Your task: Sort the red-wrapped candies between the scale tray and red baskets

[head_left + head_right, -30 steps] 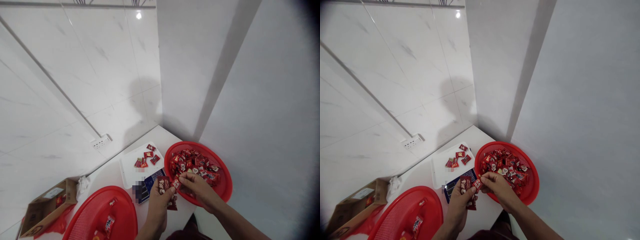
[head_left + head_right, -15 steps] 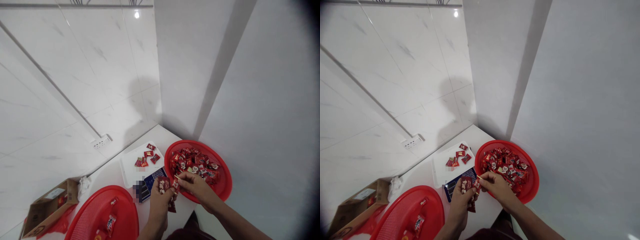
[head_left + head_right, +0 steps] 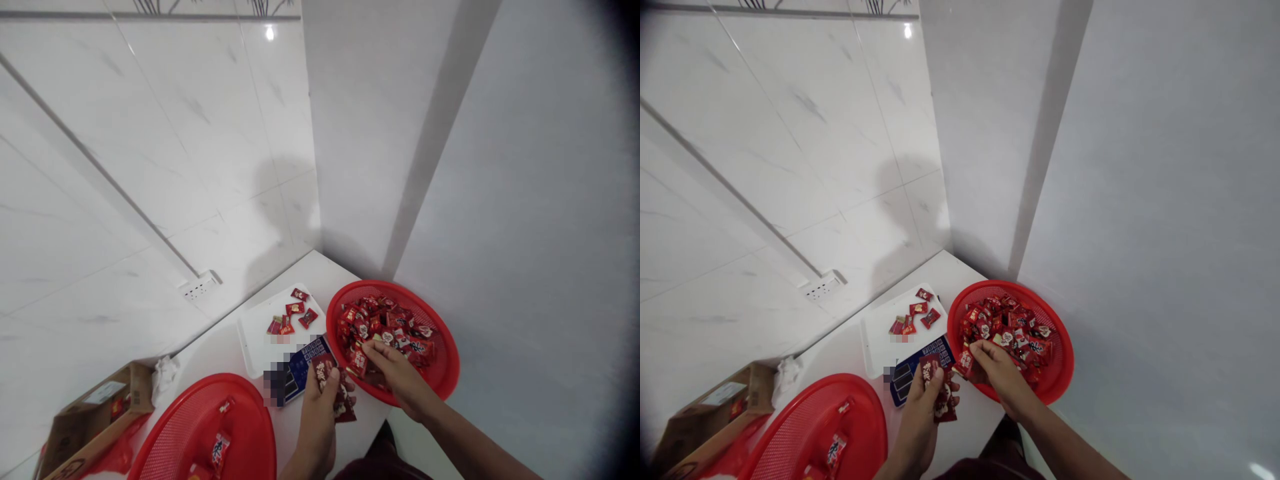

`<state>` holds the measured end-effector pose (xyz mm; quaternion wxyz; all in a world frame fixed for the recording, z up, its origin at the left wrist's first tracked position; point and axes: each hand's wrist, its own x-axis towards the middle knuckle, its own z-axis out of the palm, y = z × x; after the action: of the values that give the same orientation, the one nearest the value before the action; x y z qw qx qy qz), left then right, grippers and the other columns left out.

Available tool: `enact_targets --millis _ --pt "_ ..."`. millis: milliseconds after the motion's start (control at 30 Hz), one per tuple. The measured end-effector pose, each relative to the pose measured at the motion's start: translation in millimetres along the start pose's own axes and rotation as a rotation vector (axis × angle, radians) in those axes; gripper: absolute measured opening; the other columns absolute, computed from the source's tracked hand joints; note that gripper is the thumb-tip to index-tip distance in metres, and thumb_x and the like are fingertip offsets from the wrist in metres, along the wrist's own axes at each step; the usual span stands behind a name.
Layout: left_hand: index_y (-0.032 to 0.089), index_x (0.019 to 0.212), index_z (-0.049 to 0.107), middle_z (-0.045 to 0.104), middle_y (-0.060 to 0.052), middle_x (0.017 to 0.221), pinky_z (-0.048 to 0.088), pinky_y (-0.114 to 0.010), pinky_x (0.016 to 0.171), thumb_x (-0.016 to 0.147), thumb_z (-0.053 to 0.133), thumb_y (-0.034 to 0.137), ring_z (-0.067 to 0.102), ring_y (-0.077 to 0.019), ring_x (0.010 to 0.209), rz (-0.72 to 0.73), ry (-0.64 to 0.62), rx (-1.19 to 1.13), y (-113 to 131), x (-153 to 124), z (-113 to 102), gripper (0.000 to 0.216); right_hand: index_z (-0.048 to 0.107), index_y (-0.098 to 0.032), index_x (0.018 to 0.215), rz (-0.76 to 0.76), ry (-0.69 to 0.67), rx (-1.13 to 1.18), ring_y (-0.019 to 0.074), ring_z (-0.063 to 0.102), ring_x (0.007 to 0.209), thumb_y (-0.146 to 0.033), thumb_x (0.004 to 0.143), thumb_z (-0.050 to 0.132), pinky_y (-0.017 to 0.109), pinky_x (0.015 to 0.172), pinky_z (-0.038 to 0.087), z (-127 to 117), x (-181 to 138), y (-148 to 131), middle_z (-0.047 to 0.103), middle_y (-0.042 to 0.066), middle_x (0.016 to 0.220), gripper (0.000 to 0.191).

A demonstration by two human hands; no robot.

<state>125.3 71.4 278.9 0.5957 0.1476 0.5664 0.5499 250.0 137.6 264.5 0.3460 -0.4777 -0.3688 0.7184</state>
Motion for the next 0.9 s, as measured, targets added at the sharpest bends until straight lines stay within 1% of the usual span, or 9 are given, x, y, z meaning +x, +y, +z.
enact_targets --millis 100,233,333,433,533,600,700,800,900 --pt "0.021 0.1 0.049 0.061 0.0 0.073 0.044 -0.025 0.057 0.064 0.065 0.053 0.059 -0.0122 0.06 -0.032 0.006 -0.039 -1 0 -3 0.051 0.05 -0.022 0.071 0.07 0.033 0.147 0.0142 0.06 0.063 -0.045 0.066 0.066 0.028 0.062 0.048 -5 2 3 0.06 -0.004 0.064 0.028" --pt "0.021 0.097 0.05 0.059 0.0 0.077 0.045 -0.025 0.058 0.062 0.068 0.046 0.059 -0.0129 0.067 -0.029 -0.032 0.046 -5 1 -8 0.046 0.05 -0.024 0.076 0.159 0.014 0.223 0.0111 0.058 0.058 -0.042 0.068 0.065 0.027 0.06 0.048 -9 2 6 0.058 -0.006 0.065 0.025" --pt "0.021 0.103 0.048 0.058 0.002 0.07 0.04 -0.022 0.048 0.063 0.067 0.036 0.055 -0.0109 0.053 -0.071 -0.073 0.264 -11 3 -8 0.047 0.05 -0.024 0.08 0.191 -0.11 0.097 0.0069 0.049 0.048 -0.046 0.069 0.064 0.02 0.048 0.041 -6 -1 11 0.053 -0.008 0.059 0.028" --pt "0.021 0.117 0.039 0.058 0.003 0.069 0.033 -0.02 0.039 0.063 0.064 0.028 0.048 -0.0082 0.041 -0.094 -0.14 0.414 -19 7 -4 0.06 0.053 -0.019 0.08 0.151 -0.26 -0.122 0.0058 0.045 0.044 -0.045 0.065 0.068 0.017 0.041 0.03 -1 -4 18 0.056 -0.006 0.057 0.033" --pt "0.022 0.126 0.03 0.059 0.002 0.073 0.033 -0.02 0.038 0.06 0.065 0.024 0.046 -0.0071 0.04 -0.106 -0.18 0.438 -24 11 0 0.075 0.052 -0.017 0.069 0.07 -0.271 -0.183 0.0062 0.046 0.046 -0.044 0.065 0.068 0.018 0.044 0.03 -1 -3 22 0.059 -0.004 0.057 0.032" --pt "0.022 0.126 0.031 0.059 0.001 0.075 0.037 -0.021 0.042 0.063 0.063 0.026 0.05 -0.0083 0.045 -0.104 -0.177 0.377 -24 13 2 0.071 0.05 -0.017 0.066 0.059 -0.231 -0.08 0.0075 0.05 0.051 -0.043 0.065 0.069 0.02 0.049 0.036 -6 1 23 0.059 -0.004 0.058 0.032" --pt "0.022 0.122 0.038 0.062 -0.003 0.088 0.045 -0.026 0.06 0.067 0.056 0.021 0.058 -0.0129 0.066 -0.062 -0.149 0.09 -18 18 6 0.057 0.054 -0.019 0.073 0.14 -0.154 0.216 0.0087 0.058 0.062 -0.034 0.065 0.071 0.022 0.062 0.045 -19 10 19 0.063 -0.004 0.068 0.024" --pt "0.026 0.123 0.038 0.061 -0.005 0.107 0.043 -0.029 0.08 0.061 0.055 0.007 0.059 -0.0154 0.089 0.002 -0.179 -0.177 -12 24 11 0.067 0.057 -0.022 0.083 0.246 -0.068 0.462 0.0097 0.062 0.067 -0.022 0.066 0.072 0.026 0.072 0.049 -33 17 10 0.067 -0.004 0.074 0.023" --pt "0.029 0.127 0.036 0.058 -0.004 0.118 0.039 -0.028 0.088 0.063 0.061 0.007 0.056 -0.0148 0.1 0.056 -0.209 -0.234 -9 28 17 0.073 0.058 -0.022 0.086 0.313 -0.12 0.567 0.014 0.064 0.069 -0.02 0.07 0.067 0.033 0.075 0.051 -42 24 3 0.068 -0.002 0.073 0.018"
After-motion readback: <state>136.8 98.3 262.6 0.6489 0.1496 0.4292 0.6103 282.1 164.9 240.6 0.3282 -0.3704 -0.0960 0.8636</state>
